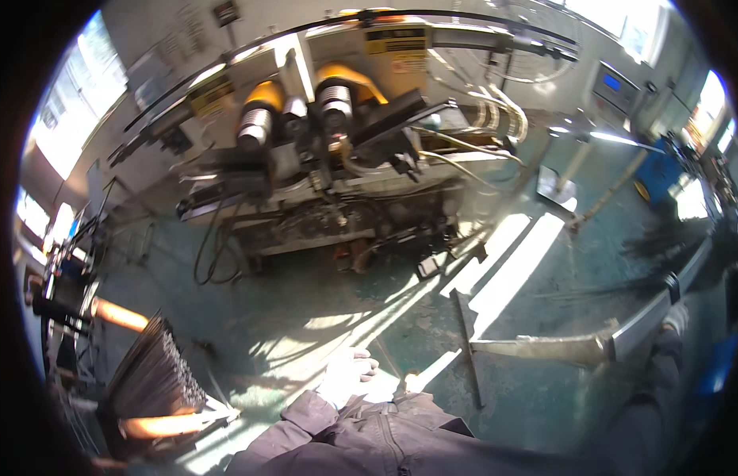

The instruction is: The person repeatedly picks up bundles of long metal rods from a floor stack and feeds them into a bending machine. The rods are guided through rollers and emerge as curved pieces, which are then placed into a collection rack. The process is repeated continuously throughout the clip.

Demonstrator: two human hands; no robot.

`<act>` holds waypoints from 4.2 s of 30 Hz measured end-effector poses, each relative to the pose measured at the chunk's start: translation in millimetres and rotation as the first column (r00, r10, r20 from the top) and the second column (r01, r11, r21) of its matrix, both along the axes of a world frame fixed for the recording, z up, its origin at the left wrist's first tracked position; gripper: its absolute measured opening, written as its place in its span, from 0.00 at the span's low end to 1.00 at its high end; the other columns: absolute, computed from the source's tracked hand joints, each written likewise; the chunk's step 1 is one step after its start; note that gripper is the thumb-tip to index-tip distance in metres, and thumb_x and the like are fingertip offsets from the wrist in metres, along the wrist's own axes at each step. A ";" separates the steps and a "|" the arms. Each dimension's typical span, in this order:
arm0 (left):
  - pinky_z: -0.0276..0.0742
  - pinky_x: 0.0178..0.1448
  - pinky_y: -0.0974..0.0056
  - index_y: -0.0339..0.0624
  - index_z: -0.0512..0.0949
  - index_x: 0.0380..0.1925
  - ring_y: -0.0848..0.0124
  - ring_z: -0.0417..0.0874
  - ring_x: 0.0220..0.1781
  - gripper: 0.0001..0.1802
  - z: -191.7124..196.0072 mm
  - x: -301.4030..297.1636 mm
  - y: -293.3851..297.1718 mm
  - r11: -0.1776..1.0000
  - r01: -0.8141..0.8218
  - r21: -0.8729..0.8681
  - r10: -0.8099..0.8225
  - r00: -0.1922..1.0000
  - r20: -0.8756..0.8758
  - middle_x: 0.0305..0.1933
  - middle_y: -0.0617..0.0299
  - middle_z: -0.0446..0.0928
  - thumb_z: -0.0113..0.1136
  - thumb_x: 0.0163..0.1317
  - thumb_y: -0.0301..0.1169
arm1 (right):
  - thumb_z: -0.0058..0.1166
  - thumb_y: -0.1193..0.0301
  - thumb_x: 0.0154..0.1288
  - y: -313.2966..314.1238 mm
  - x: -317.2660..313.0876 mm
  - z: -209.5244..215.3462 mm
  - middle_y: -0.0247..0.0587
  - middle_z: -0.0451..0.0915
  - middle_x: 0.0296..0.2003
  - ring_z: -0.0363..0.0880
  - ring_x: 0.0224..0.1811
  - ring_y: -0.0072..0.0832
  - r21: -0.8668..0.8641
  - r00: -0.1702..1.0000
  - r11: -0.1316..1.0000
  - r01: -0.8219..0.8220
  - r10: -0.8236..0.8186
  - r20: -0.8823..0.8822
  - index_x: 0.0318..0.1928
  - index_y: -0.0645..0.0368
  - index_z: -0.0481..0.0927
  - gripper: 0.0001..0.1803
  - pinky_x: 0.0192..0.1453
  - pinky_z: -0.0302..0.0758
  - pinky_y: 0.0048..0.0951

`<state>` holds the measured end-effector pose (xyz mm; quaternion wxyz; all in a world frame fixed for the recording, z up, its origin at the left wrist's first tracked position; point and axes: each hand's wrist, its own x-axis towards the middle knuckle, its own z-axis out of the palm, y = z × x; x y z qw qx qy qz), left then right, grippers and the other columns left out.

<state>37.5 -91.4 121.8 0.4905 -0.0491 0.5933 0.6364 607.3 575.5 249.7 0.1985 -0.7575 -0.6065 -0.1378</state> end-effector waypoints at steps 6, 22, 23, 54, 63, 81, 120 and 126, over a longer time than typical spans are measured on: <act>0.89 0.42 0.61 0.38 0.82 0.55 0.62 0.91 0.38 0.12 -50.2 -15.7 -167.5 0.806 -0.580 -0.120 0.581 0.813 -0.034 0.45 0.51 0.90 0.65 0.74 0.24 | 0.45 0.50 0.83 -321.0 -282.1 -305.7 0.55 0.93 0.51 0.90 0.60 0.55 -0.387 0.773 0.672 -0.631 0.586 -0.242 0.62 0.58 0.87 0.28 0.67 0.84 0.54; 0.91 0.51 0.55 0.33 0.80 0.55 0.58 0.92 0.44 0.15 -68.7 43.2 -603.4 0.169 -0.985 -0.024 0.985 0.169 -0.026 0.48 0.47 0.89 0.65 0.68 0.20 | 0.73 0.59 0.69 -873.8 -784.8 -243.1 0.53 0.93 0.52 0.91 0.57 0.52 -0.448 -0.170 -0.433 -0.782 0.840 -0.515 0.66 0.59 0.82 0.30 0.65 0.86 0.47; 0.92 0.52 0.54 0.33 0.80 0.55 0.57 0.92 0.44 0.16 -61.0 46.6 -626.4 0.131 -0.990 -0.062 0.989 0.134 -0.056 0.49 0.46 0.89 0.64 0.69 0.20 | 0.73 0.59 0.69 -919.0 -807.0 -231.1 0.53 0.93 0.52 0.91 0.58 0.51 -0.465 -0.201 -0.465 -0.753 0.836 -0.511 0.67 0.59 0.82 0.31 0.65 0.85 0.47; 0.91 0.59 0.51 0.30 0.77 0.62 0.53 0.93 0.50 0.19 10.1 -207.1 -860.0 -0.335 -0.899 -0.282 0.942 -0.314 -0.121 0.54 0.41 0.88 0.61 0.72 0.23 | 0.72 0.45 0.68 -1490.6 -1072.1 -308.3 0.61 0.89 0.51 0.89 0.56 0.57 -0.784 -0.687 -0.596 0.176 0.495 -0.531 0.55 0.61 0.85 0.32 0.62 0.85 0.54; 0.93 0.57 0.54 0.24 0.74 0.63 0.56 0.93 0.48 0.22 1.6 -220.9 -846.9 -0.235 -0.925 -0.299 0.971 -0.238 -0.025 0.53 0.43 0.88 0.62 0.73 0.24 | 0.68 0.53 0.69 -1488.3 -1106.4 -290.4 0.55 0.92 0.49 0.91 0.55 0.56 -0.763 -0.728 -0.624 0.168 0.443 -0.523 0.51 0.54 0.93 0.20 0.61 0.87 0.54; 0.80 0.75 0.43 0.36 0.74 0.63 0.50 0.83 0.63 0.22 -102.0 -285.2 -913.3 -0.078 -0.940 0.332 0.905 0.073 0.419 0.61 0.46 0.80 0.52 0.88 0.45 | 0.69 0.57 0.77 -948.4 -866.6 -152.4 0.53 0.92 0.44 0.91 0.46 0.40 -0.880 -0.076 -0.410 -0.239 0.911 -0.404 0.55 0.64 0.85 0.22 0.56 0.86 0.42; 0.81 0.74 0.52 0.39 0.83 0.53 0.62 0.86 0.54 0.13 184.5 -658.0 -383.1 0.556 -0.501 0.663 0.781 0.587 -0.211 0.46 0.62 0.84 0.70 0.78 0.36 | 0.62 0.68 0.85 -470.0 -897.6 -100.4 0.47 0.88 0.48 0.90 0.52 0.38 0.446 -0.589 0.664 -0.601 0.010 -0.808 0.59 0.67 0.82 0.14 0.62 0.89 0.36; 0.81 0.70 0.53 0.41 0.82 0.45 0.62 0.84 0.54 0.11 130.1 -742.9 -324.5 0.605 -0.431 0.669 0.675 0.724 -0.143 0.45 0.61 0.82 0.64 0.83 0.38 | 0.57 0.70 0.83 -449.6 -979.1 -59.6 0.50 0.91 0.47 0.91 0.48 0.42 0.489 -0.510 0.664 -0.565 0.185 -0.840 0.57 0.69 0.85 0.14 0.56 0.88 0.41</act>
